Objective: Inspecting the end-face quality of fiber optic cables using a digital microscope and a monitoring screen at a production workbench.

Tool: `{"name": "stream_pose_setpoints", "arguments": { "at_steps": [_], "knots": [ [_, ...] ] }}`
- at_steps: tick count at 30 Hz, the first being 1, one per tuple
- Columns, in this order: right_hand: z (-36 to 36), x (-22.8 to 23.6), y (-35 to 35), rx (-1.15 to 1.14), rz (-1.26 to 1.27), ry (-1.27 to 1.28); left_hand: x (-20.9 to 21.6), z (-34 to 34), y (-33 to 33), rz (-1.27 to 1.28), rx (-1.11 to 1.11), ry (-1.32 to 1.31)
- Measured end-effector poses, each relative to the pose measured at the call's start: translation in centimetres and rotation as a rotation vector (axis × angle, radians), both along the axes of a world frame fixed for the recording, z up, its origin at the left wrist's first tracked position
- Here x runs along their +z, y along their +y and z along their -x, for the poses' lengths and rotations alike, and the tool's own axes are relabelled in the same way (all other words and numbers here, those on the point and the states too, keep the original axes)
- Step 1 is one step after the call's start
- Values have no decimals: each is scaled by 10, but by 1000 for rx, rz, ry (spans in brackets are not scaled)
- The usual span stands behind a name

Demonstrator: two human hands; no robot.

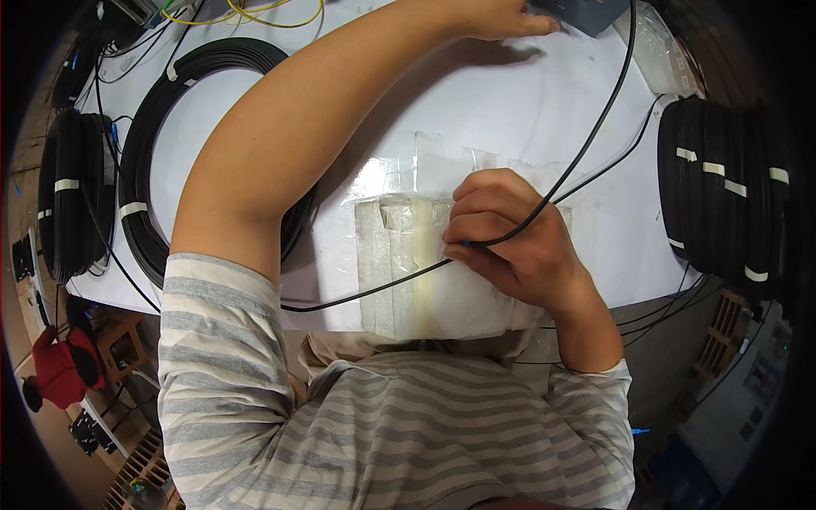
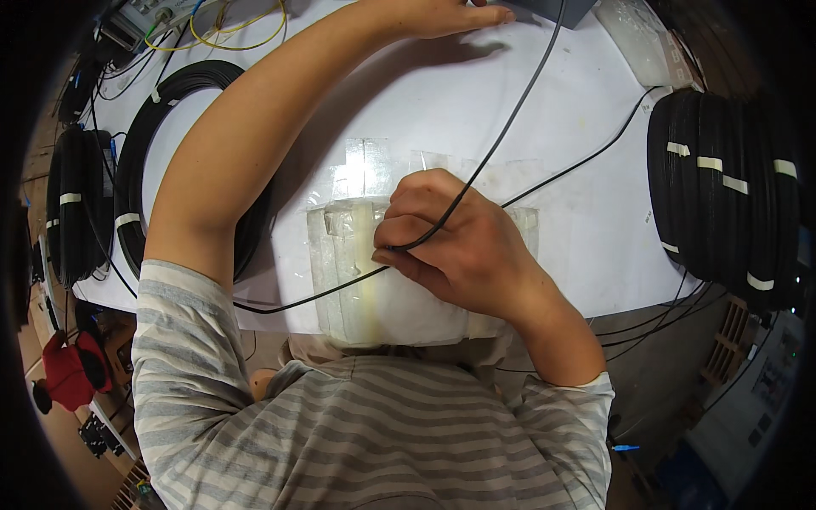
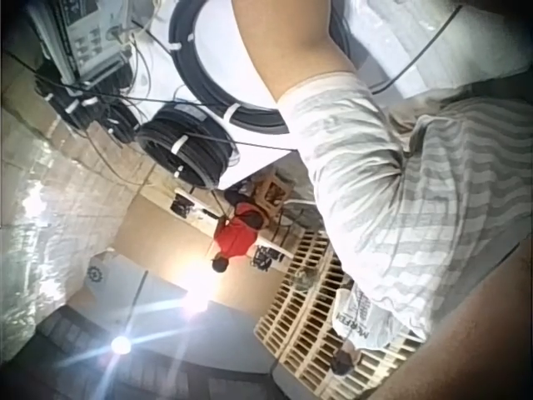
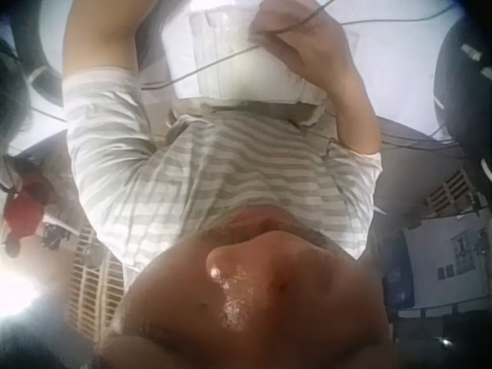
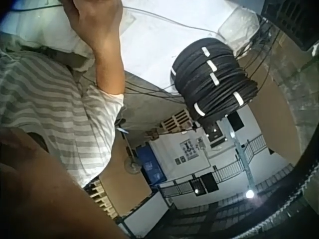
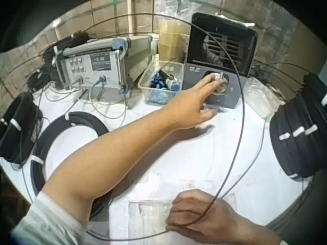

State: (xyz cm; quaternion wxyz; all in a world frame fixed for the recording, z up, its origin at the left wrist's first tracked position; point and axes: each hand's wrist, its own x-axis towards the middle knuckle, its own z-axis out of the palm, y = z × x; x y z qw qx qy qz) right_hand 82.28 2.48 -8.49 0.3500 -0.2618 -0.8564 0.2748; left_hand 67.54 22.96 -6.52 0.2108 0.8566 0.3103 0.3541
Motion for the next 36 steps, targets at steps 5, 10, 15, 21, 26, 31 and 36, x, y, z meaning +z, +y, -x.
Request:
{"name": "stream_pose_setpoints", "arguments": {
  "at_steps": [5, 10, 15, 21, 26, 31, 36],
  "knots": [
    [-1, 0, 0, 2, 23, 7, -2, -8, 3, 100, 153, 193],
    [-4, -2, 0, -5, 30, -24, -13, -6, 10, -3, -23, -10],
    [-4, -3, 0, -6, 12, 2, 20, -20, -15, 128, 145, 181],
    [-4, -2, 0, -9, 21, 12, 28, -24, -20, 218, 299, 351],
    [-3, -1, -1, 12, 32, 5, -12, -2, 9, 9, -5, 4],
    [-2, -2, 0, -4, 24, 0, -18, -3, 12, -2, -11, -22],
    [-3, -2, -2, -15, 13, -14, 0, -9, 0, 101, 162, 193]
  ]
}}
